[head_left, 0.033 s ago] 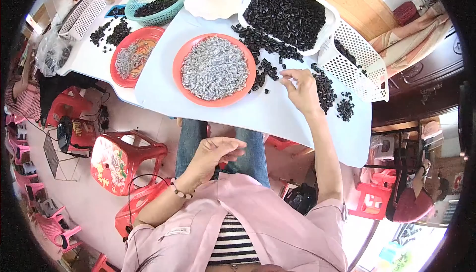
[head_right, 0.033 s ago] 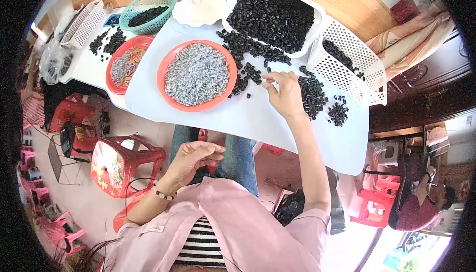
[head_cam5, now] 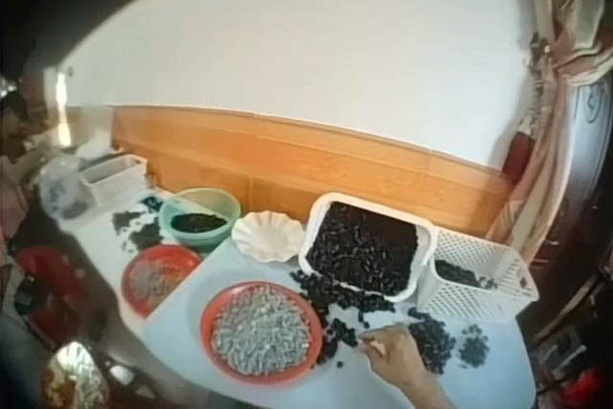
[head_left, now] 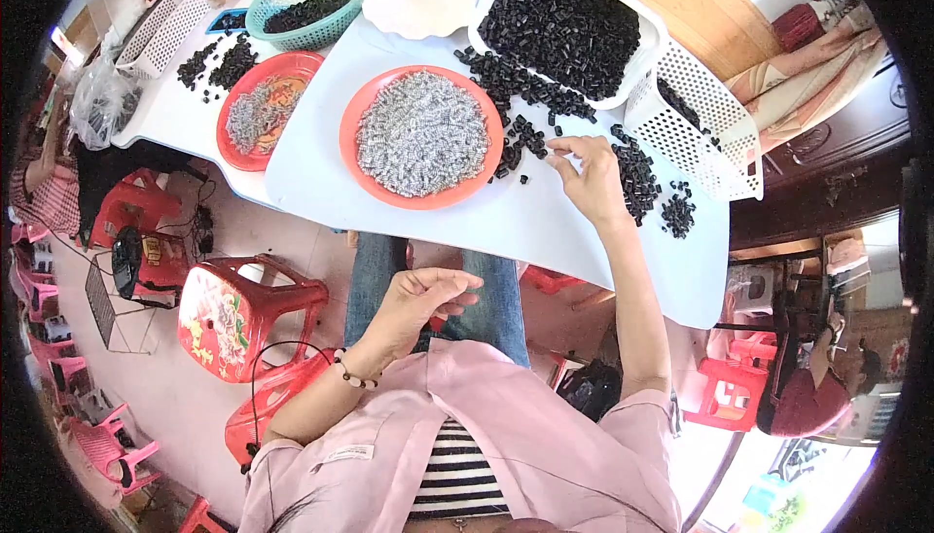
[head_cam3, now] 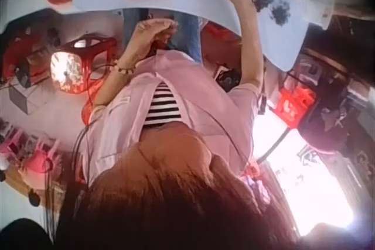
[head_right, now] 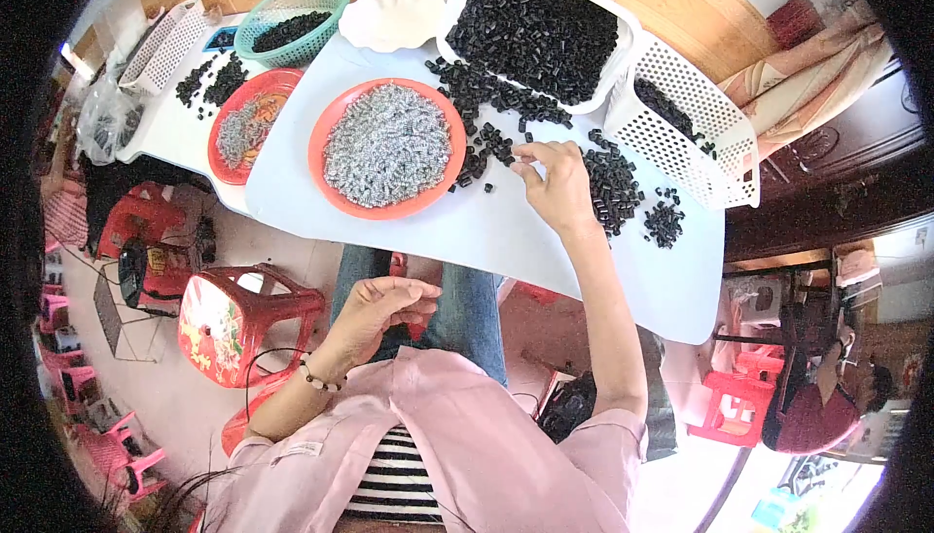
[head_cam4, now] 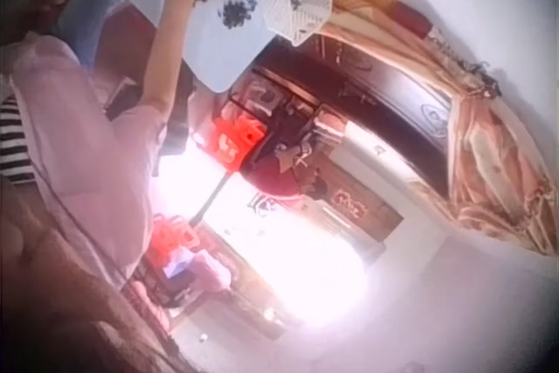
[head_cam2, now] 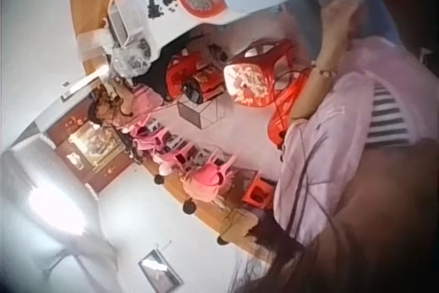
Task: The person assembles small components by picking up black plastic pieces and silver metal parts from trays on the table and fitting them together by hand.
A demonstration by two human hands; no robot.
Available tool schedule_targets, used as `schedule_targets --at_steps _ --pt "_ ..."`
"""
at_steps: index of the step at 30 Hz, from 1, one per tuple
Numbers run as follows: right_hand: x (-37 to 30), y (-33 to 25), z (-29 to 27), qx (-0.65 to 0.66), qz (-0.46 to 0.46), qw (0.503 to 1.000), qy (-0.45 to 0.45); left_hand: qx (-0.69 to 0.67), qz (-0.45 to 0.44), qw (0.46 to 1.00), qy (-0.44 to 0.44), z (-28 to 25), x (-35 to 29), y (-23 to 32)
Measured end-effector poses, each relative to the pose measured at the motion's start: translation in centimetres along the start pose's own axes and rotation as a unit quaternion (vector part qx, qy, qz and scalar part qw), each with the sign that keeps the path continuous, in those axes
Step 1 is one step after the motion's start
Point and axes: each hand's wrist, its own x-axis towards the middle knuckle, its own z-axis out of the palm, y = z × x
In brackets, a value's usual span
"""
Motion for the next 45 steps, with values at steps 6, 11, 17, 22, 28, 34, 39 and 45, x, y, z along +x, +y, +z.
schedule_targets --at_steps 6,11,17,22,28,34,39,45 --pt "-0.3 -0.1 1.0 -0.027 0.002 1.000 -0.006 0.068 0.052 0.996 -0.015 -0.2 0.5 -0.6" --pt "-1.1 -0.5 0.7 0.009 0.019 1.000 -0.007 0.083 0.065 0.994 -0.024 0.1 0.8 -0.5" --pt "-3.3 -8.2 -1.7 0.118 -0.085 0.988 -0.046 0.054 0.076 0.995 -0.029 1.2 0.9 1.6" --pt "-4.8 -10.9 -0.6 0.140 -0.159 0.974 -0.083 -0.012 0.104 0.994 -0.034 0.8 1.5 1.4" --pt "-4.1 -11.1 0.1 0.183 -0.161 0.957 -0.154 -0.021 0.108 0.994 -0.013 -0.1 0.8 1.6" --pt "-3.1 -12.3 0.2 0.173 -0.182 0.951 -0.180 -0.030 0.090 0.995 -0.017 -0.8 0.6 2.0" --pt "-1.5 -12.2 0.7 0.206 -0.155 0.952 -0.164 -0.061 0.091 0.994 0.013 -0.9 0.5 1.8" --pt "2.0 -11.3 3.4 0.112 -0.112 0.978 -0.133 -0.052 0.105 0.993 0.032 -1.2 -0.1 1.5"
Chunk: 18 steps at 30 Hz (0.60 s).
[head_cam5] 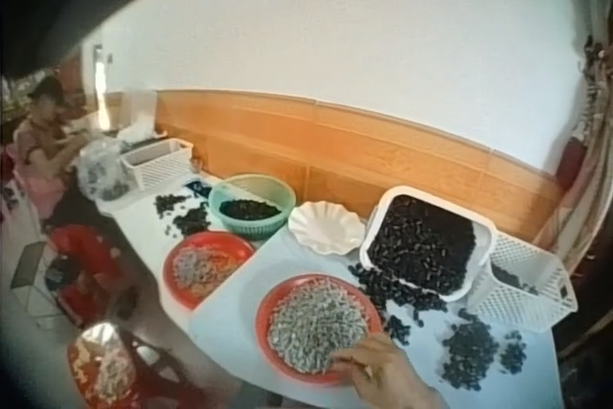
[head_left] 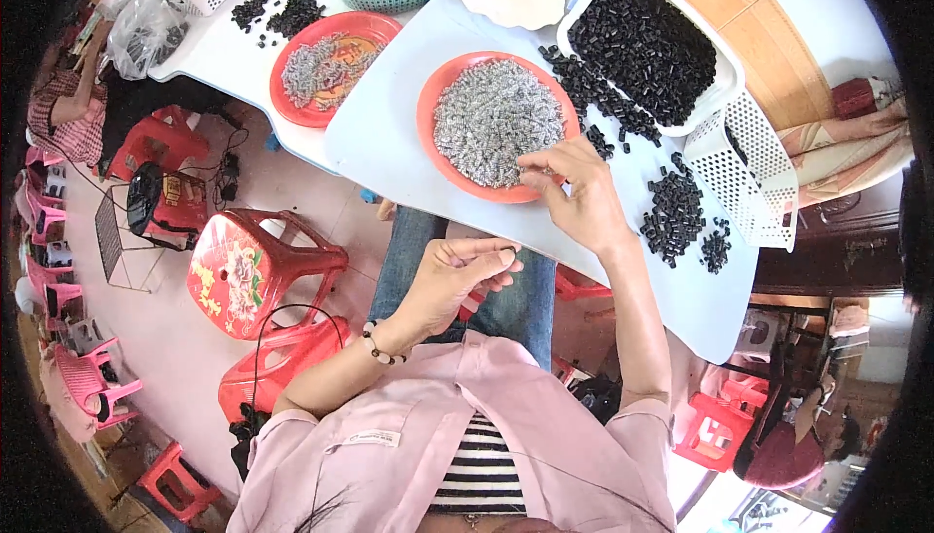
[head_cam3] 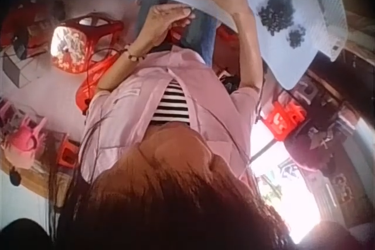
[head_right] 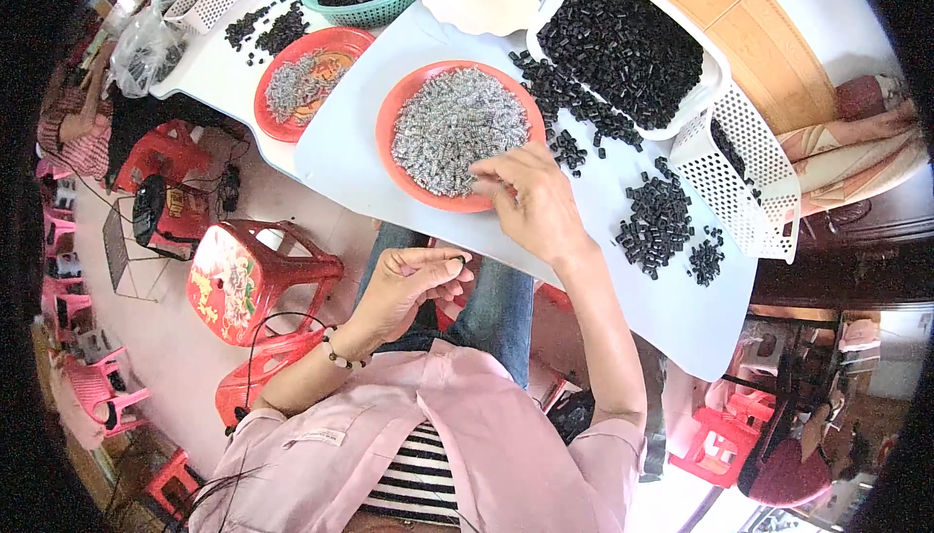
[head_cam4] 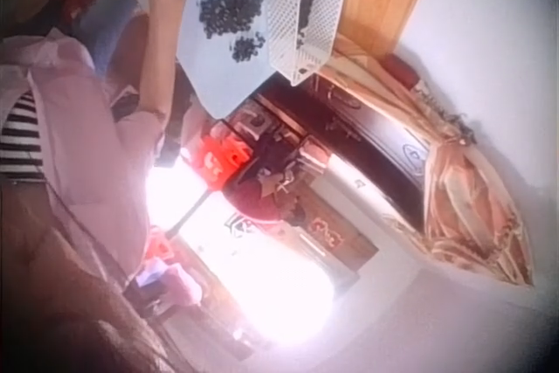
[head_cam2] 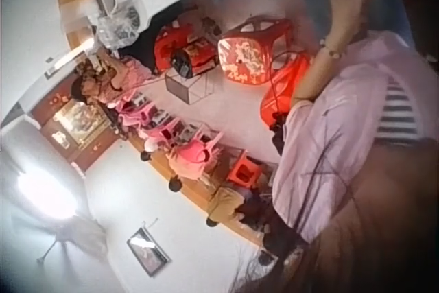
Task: The person assembles small components by picking up black plastic pieces and silver metal parts from trays on the table and fitting them together by hand.
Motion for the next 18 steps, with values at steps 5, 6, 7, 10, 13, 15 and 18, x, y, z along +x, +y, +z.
schedule_targets --at_steps 5,6,7,10,13,15,18 --pt "2.1 0.4 1.5 -0.034 -0.039 0.998 0.032 0.025 0.024 0.999 0.020 -0.3 -0.3 0.5" --pt "2.4 0.5 1.8 -0.058 -0.038 0.997 0.026 0.029 0.033 0.999 0.023 -0.4 -0.3 0.5" --pt "2.5 0.6 2.0 -0.082 -0.037 0.996 0.020 0.028 0.033 0.999 0.023 -0.4 -0.3 0.6" --pt "2.8 1.1 2.2 -0.088 -0.034 0.995 0.016 0.046 0.052 0.997 0.029 -0.5 -0.4 0.8" --pt "2.9 1.2 2.0 -0.052 -0.041 0.997 0.046 0.041 0.058 0.997 0.024 -0.7 -0.1 0.7" --pt "2.7 1.0 1.6 -0.008 0.005 0.999 0.041 0.036 0.081 0.996 0.007 -0.8 0.3 0.6" --pt "2.3 1.0 1.2 0.095 0.094 0.991 0.034 0.043 0.107 0.993 0.008 -0.5 0.6 1.2"
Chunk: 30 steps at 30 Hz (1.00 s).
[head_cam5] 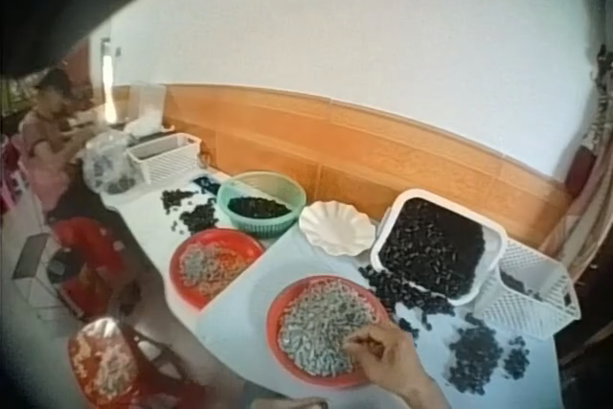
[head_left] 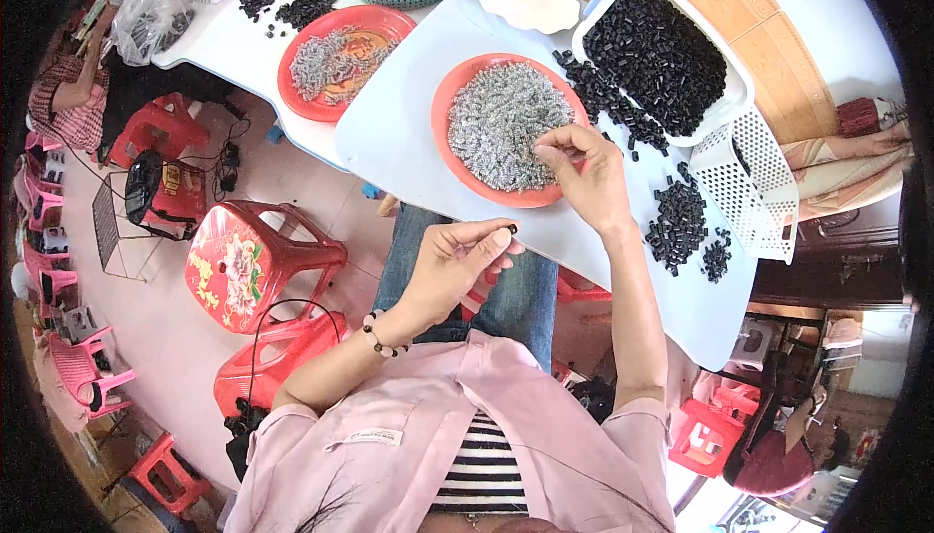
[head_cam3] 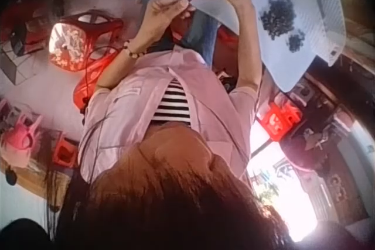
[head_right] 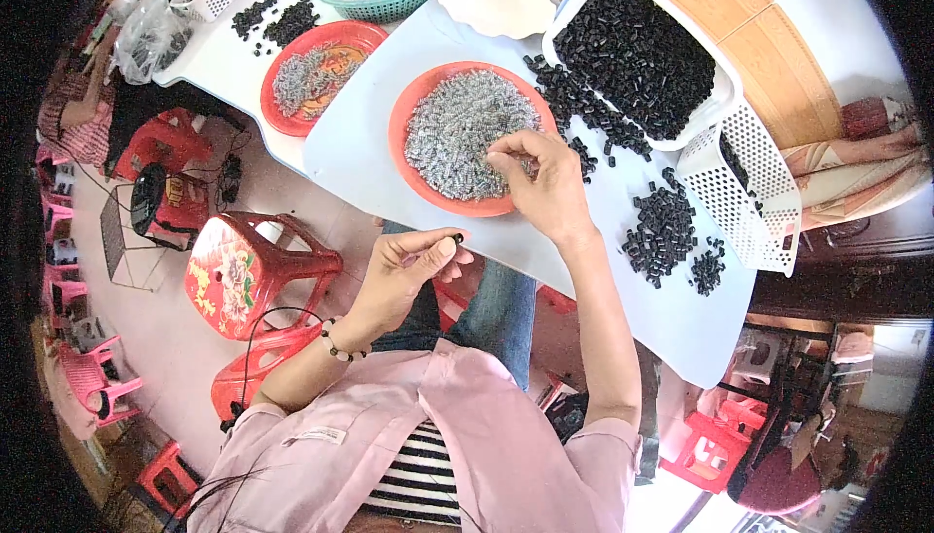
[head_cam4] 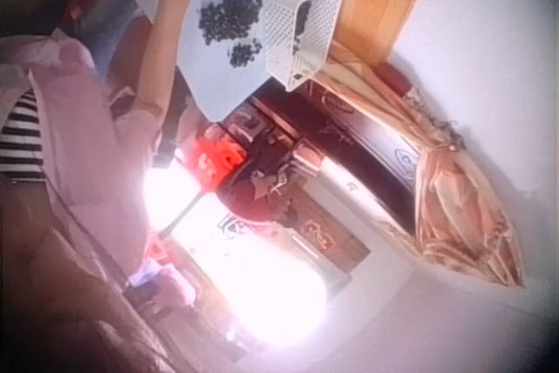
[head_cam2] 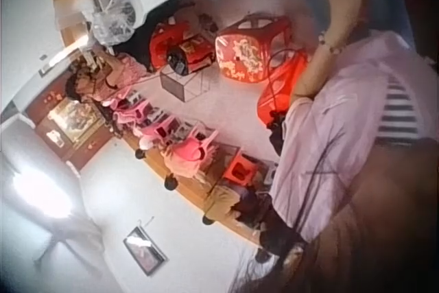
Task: The person assembles small components by picking up black plastic pieces and silver metal parts from trays on the table and fitting them together by hand.
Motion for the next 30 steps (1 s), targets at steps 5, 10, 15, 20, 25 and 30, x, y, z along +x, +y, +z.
schedule_targets --at_steps 5,10,15,20,25,30 --pt "-1.6 -1.6 -1.3 0.158 0.081 0.984 -0.032 -0.011 0.038 0.999 -0.021 0.6 0.9 0.6" --pt "-5.3 -4.0 -2.1 0.286 0.032 0.957 -0.027 -0.026 0.054 0.997 -0.056 2.0 0.2 1.6" --pt "-7.3 -4.0 -1.8 0.257 0.016 0.966 -0.004 -0.003 0.067 0.997 -0.048 2.9 -0.6 1.6" --pt "-8.2 -4.4 -1.5 0.253 -0.009 0.967 0.030 0.019 0.080 0.996 -0.041 2.9 -1.0 1.2" --pt "-8.8 -4.9 -1.4 0.164 -0.035 0.985 0.047 0.018 0.086 0.995 -0.041 3.0 -1.3 0.7" --pt "-9.3 -5.7 -1.6 0.049 -0.078 0.994 0.063 -0.001 0.048 0.998 -0.036 2.8 -1.5 0.3"
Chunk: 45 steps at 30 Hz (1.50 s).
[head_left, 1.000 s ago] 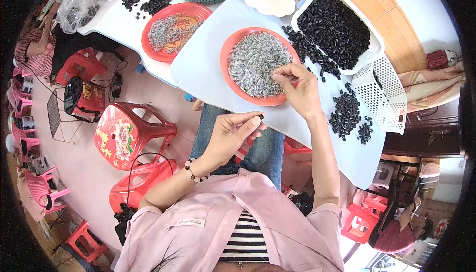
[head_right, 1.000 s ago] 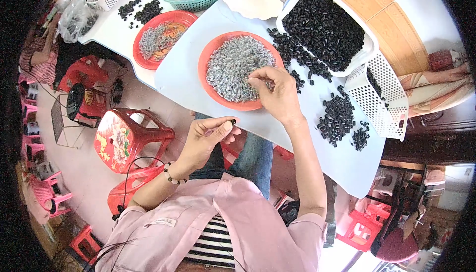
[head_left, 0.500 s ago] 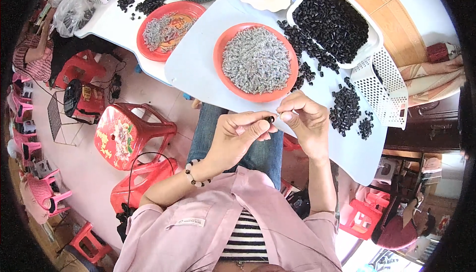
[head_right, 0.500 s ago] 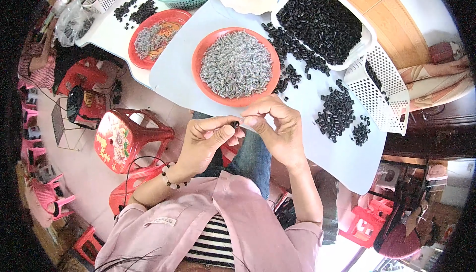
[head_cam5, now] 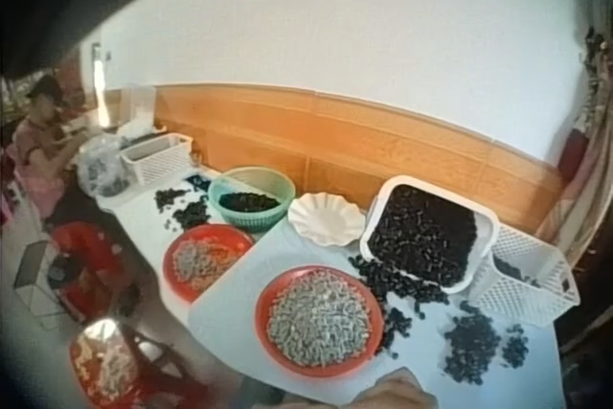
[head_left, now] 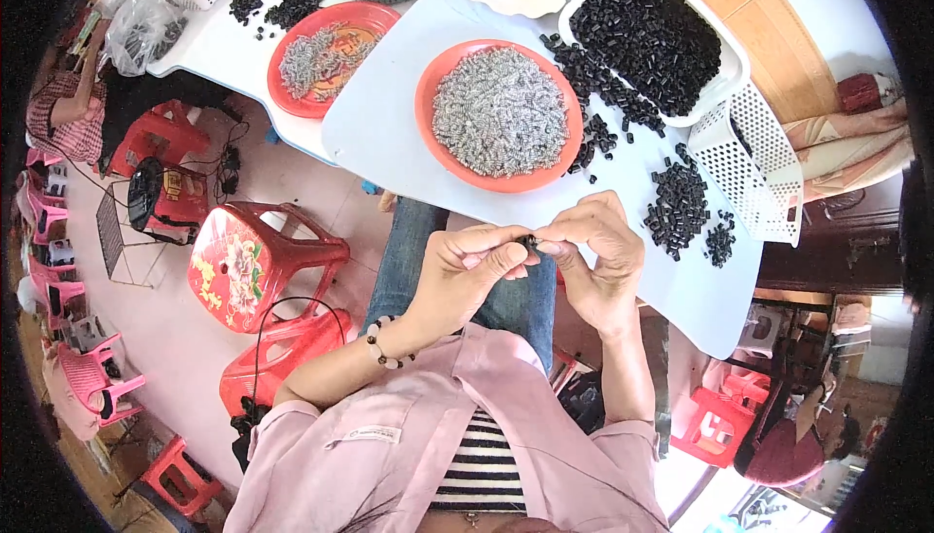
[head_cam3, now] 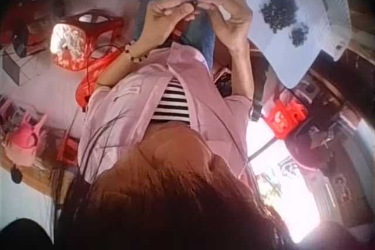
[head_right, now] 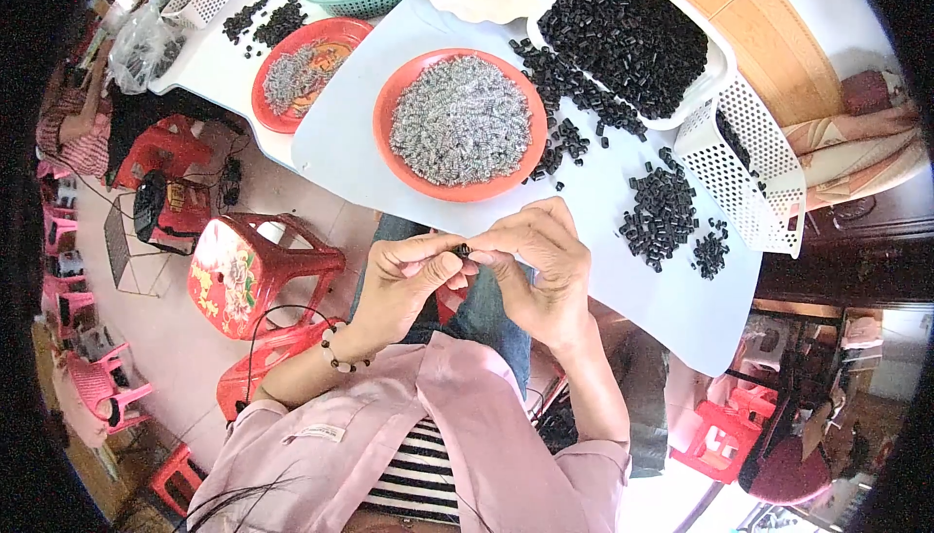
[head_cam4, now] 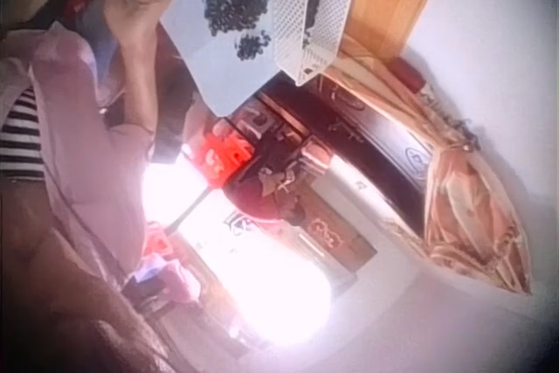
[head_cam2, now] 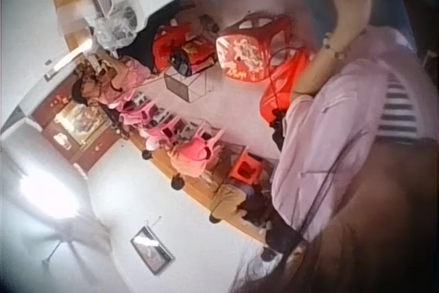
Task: The person assembles small components by picking up black plastic pieces and silver metal parts from trays on the table and fitting them together by hand.
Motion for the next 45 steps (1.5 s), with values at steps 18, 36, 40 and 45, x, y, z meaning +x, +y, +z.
schedule_targets --at_steps 18,36,40,45 --pt "-1.8 0.6 -0.5 -0.150 -0.104 0.982 -0.052 -0.052 -0.095 0.993 -0.053 -0.7 -0.2 -1.5" --pt "1.8 12.8 -6.1 -0.244 0.142 0.955 0.091 -0.001 -0.135 0.990 -0.038 -0.1 -0.1 -2.3" --pt "2.3 14.4 -5.2 -0.321 0.187 0.926 0.074 0.016 -0.134 0.990 -0.029 -0.6 -0.3 -2.4" --pt "2.5 13.4 -4.4 -0.356 0.181 0.913 0.080 0.020 -0.139 0.990 -0.016 -1.3 -0.4 -2.6"
